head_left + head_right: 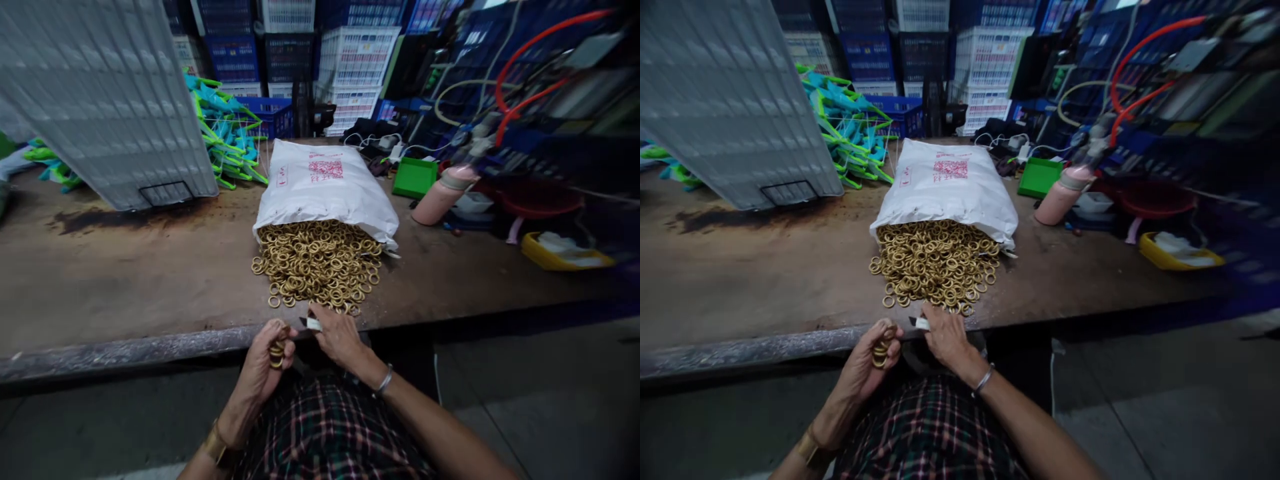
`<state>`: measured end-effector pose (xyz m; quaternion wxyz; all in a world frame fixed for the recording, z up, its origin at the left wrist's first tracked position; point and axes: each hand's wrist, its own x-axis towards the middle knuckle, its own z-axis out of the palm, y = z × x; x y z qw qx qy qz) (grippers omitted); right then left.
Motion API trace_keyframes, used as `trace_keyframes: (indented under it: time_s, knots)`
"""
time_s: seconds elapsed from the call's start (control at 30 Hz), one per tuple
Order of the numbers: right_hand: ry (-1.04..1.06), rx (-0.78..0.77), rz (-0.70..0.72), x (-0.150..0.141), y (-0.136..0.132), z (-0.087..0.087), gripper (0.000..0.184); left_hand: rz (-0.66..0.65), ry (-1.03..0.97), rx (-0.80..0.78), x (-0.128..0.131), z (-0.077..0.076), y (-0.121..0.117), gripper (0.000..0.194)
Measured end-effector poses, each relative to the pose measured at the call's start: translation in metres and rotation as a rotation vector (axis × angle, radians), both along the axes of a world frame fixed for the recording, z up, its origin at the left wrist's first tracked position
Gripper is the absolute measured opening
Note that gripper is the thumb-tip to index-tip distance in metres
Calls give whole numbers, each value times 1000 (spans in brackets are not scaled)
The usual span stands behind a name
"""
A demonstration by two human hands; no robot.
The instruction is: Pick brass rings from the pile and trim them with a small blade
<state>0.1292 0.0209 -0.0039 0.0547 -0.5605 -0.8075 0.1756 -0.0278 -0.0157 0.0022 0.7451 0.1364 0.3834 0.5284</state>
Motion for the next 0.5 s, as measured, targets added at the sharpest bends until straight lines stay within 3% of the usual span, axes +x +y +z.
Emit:
trace_keyframes:
  time_s: [0.13, 0.27, 0.5]
  knots:
    - [-24, -17, -5, -1, 0, -1, 32, 31, -73, -119, -5, -2, 0, 22]
    - [-14, 40, -20, -1, 0, -4, 32, 76, -131, -218, -5, -7, 7, 4]
    - [-44, 78, -6, -1, 3, -11, 39, 93, -66, -301, -1, -7, 12, 10]
